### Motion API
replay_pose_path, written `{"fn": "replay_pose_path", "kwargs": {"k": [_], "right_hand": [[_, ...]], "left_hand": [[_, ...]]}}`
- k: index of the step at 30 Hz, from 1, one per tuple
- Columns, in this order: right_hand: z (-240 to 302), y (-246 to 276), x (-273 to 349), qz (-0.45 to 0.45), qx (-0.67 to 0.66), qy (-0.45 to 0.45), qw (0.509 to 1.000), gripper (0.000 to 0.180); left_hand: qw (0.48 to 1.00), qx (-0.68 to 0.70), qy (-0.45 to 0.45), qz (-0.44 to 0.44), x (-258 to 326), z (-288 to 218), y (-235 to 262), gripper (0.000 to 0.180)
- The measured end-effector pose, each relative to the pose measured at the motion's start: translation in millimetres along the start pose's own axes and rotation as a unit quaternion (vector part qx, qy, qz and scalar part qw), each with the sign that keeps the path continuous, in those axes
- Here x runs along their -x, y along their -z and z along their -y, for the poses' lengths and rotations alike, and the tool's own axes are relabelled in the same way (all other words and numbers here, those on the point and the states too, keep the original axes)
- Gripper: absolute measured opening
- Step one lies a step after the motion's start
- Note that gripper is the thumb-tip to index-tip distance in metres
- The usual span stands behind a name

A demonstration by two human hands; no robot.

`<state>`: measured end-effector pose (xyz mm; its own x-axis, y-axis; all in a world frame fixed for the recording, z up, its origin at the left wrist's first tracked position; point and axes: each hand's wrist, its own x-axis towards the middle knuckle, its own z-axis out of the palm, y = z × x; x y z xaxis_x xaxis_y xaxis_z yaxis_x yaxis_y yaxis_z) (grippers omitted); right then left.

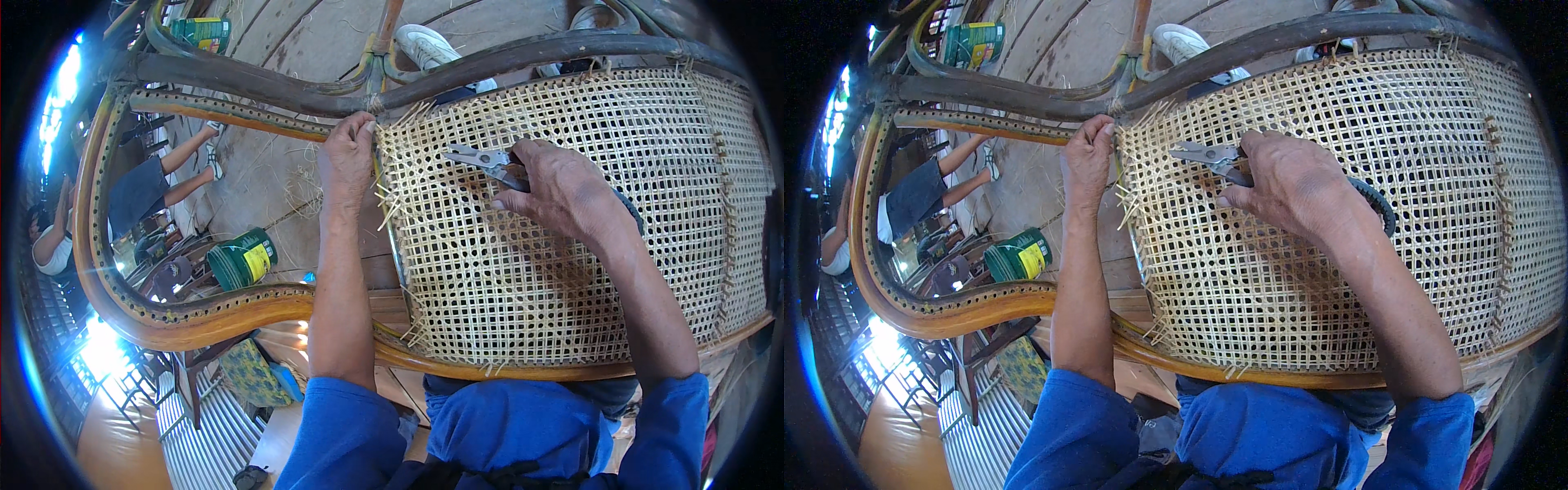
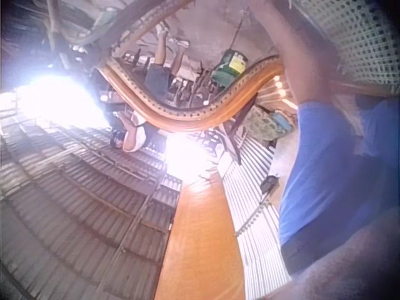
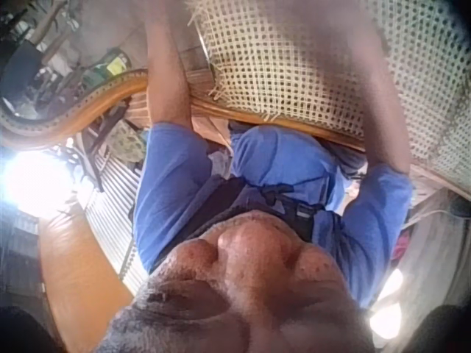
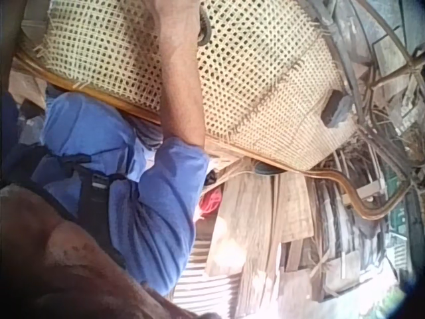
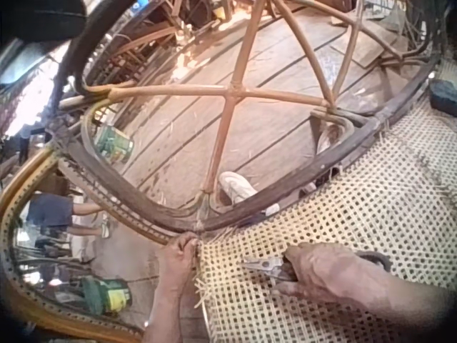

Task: Repairing the woven rattan seat of a bamboo bench using wire cutters and pliers.

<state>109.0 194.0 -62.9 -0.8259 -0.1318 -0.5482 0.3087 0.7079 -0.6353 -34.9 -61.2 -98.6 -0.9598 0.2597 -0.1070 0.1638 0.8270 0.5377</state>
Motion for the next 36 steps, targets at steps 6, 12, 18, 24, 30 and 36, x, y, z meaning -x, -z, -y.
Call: {"fn": "replay_pose_path", "kwargs": {"k": [6,12,18,24,30,36], "right_hand": [[7.5,20.9,-8.4,0.076,-0.151,-0.021,0.985,0.051],[40.0,6.4,-44.4,-0.036,-0.116,0.073,0.99,0.053],[74.1,-29.5,-66.9,-0.177,-0.119,0.088,0.973,0.05],[81.3,-52.1,-75.1,-0.239,-0.141,0.043,0.96,0.049],[88.2,-47.2,-78.5,-0.182,-0.141,0.003,0.973,0.041],[89.7,-34.1,-60.9,-0.137,-0.083,-0.004,0.987,0.045]], "left_hand": [[1.0,0.029,-0.002,0.012,2.4,0.2,-0.5,0.019],[0.997,-0.009,0.04,0.062,-3.6,-1.5,1.4,0.02],[0.993,-0.093,-0.026,0.067,-0.8,-9.3,7.6,0.021],[0.996,-0.073,-0.049,0.014,2.1,-0.6,-1.6,0.019],[0.994,-0.089,-0.064,0.01,5.6,-1.6,-0.3,0.018],[0.995,-0.065,-0.081,0.01,7.1,-1.3,7.3,0.019]]}}
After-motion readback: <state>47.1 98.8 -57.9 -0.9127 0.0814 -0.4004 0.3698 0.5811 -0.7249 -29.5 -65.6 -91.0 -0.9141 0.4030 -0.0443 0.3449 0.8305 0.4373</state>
